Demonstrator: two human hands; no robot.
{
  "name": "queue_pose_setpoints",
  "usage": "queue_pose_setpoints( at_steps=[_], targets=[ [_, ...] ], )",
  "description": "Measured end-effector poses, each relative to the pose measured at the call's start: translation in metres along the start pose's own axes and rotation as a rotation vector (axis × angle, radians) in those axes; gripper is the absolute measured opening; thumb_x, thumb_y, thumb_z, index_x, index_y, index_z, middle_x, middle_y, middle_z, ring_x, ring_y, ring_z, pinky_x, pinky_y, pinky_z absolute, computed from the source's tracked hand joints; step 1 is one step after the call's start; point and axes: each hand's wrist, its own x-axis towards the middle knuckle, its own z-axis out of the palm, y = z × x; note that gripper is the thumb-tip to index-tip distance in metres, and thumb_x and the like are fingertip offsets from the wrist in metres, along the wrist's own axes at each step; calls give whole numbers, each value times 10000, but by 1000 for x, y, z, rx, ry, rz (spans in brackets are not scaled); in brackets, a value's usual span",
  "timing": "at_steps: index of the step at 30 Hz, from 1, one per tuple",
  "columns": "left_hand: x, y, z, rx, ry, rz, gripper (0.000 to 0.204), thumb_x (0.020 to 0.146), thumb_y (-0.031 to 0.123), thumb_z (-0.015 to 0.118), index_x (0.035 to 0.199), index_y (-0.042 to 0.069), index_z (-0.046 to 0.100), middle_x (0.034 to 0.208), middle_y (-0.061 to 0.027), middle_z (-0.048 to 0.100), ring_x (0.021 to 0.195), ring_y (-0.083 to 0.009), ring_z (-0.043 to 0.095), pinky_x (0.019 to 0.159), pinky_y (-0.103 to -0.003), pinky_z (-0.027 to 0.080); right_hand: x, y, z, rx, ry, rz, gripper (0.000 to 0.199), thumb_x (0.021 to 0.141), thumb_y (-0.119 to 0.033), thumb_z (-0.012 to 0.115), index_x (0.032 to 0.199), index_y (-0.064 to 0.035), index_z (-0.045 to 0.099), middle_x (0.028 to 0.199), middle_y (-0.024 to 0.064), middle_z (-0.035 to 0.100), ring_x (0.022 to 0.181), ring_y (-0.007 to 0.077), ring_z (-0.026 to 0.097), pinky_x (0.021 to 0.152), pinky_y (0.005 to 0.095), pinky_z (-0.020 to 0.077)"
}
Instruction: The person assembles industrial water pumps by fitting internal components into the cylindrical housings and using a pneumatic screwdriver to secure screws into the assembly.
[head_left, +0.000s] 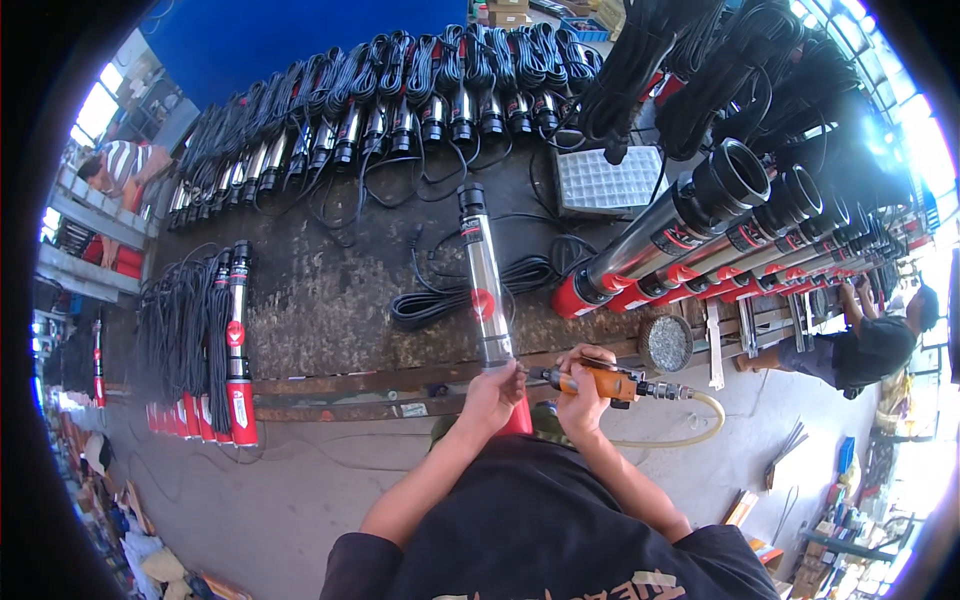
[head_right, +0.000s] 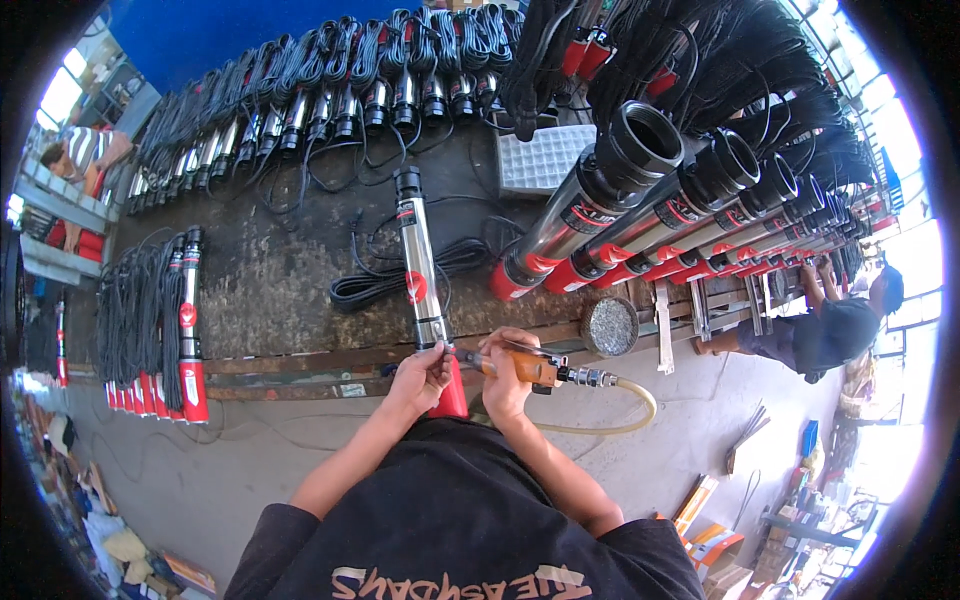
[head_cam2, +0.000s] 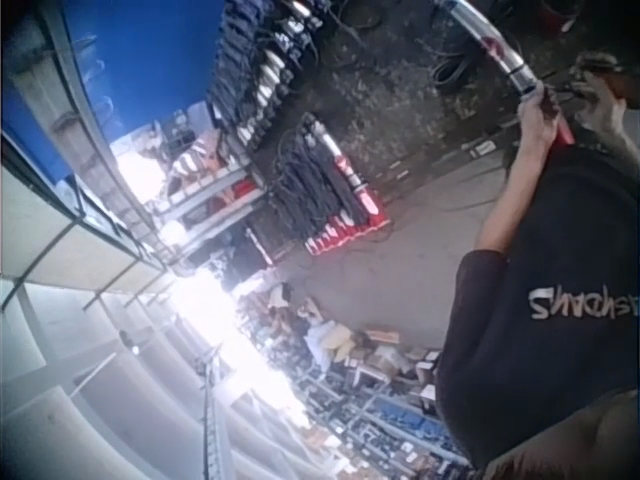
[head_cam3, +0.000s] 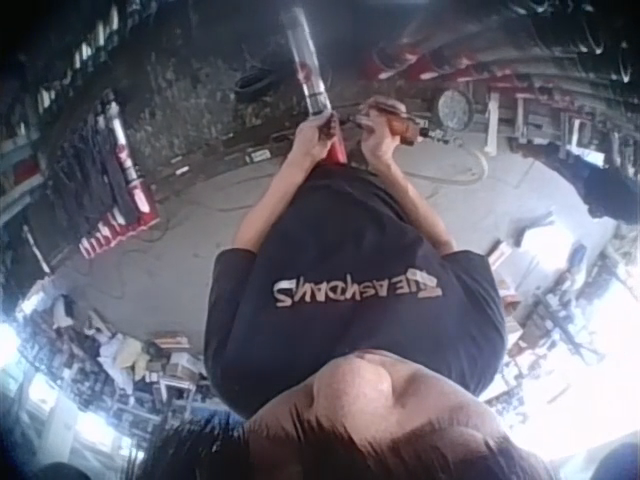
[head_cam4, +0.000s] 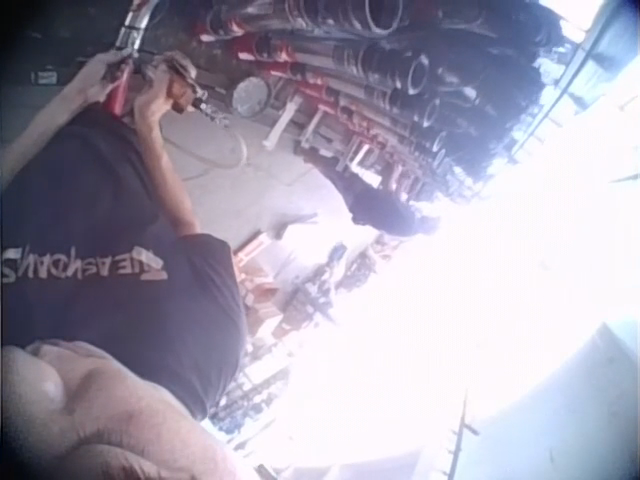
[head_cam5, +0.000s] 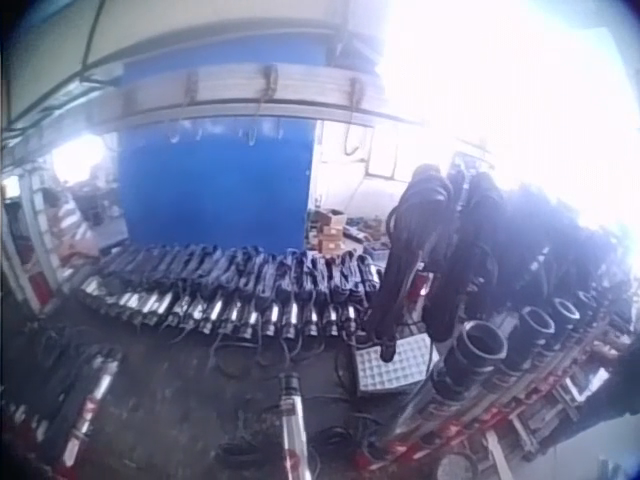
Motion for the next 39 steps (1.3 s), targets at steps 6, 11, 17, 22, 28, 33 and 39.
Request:
queue_pose_setpoints(
  at_steps=[6, 11, 17, 22, 28, 33, 39],
  targets=[
    [-7, 6, 3, 6, 14, -26, 171, 971, 195, 658, 917, 33, 649, 767, -31, 646, 607, -107, 593, 526, -225, 470, 0, 2, 3, -24, -37, -19, 233, 850, 49, 512, 1067, -29, 480, 985, 129, 557, 839, 195, 558, 841, 359, 487],
    [16, 3, -3, -62, 252, -66, 227, 964, 215, 663, 851, 23, 619, 684, -13, 569, 522, -81, 475, 433, -198, 350, -2, 24, -2, -255, -177, -32, 235, 864, 62, 511, 1073, -40, 474, 1023, 127, 549, 869, 191, 572, 847, 362, 493],
    [25, 17, -6, -162, 177, -115, 208, 980, 86, 440, 957, -47, 599, 683, 4, 532, 503, -55, 379, 425, -170, 311, 14, 48, -7, -209, -97, 52, 242, 866, 69, 508, 1083, -36, 490, 1022, 127, 569, 864, 191, 577, 848, 344, 488],
    [15, 27, -3, 25, 208, -125, 240, 980, 127, 476, 955, -34, 652, 681, -10, 577, 532, -82, 463, 467, -214, 368, 25, 56, -9, -208, -60, 45, 242, 864, 70, 505, 1083, -32, 502, 999, 128, 587, 860, 190, 575, 859, 344, 488],
    [2, 31, -82, 175, 278, 86, 241, 972, 219, 560, 963, 15, 687, 694, -21, 588, 571, -140, 527, 514, -303, 432, 21, 53, -1, -299, -265, -15, 207, 851, 63, 521, 995, -72, 459, 931, 123, 595, 782, 176, 577, 734, 323, 501],
    [-10, 29, -125, 104, 503, 182, 213, 974, 234, 565, 945, 56, 679, 666, 13, 560, 545, -122, 529, 472, -302, 436, 23, 66, -1, -242, -267, -28, 197, 851, 103, 529, 983, -37, 487, 928, 123, 628, 770, 146, 589, 719, 290, 517],
    [19, 48, -88, 373, 290, 340, 216, 953, 261, 611, 1020, 63, 663, 832, -19, 633, 675, -133, 591, 586, -293, 479, 27, 68, 1, -343, -265, -28, 203, 869, 36, 526, 1048, -60, 532, 898, 77, 601, 758, 121, 557, 664, 264, 475]
  ],
)
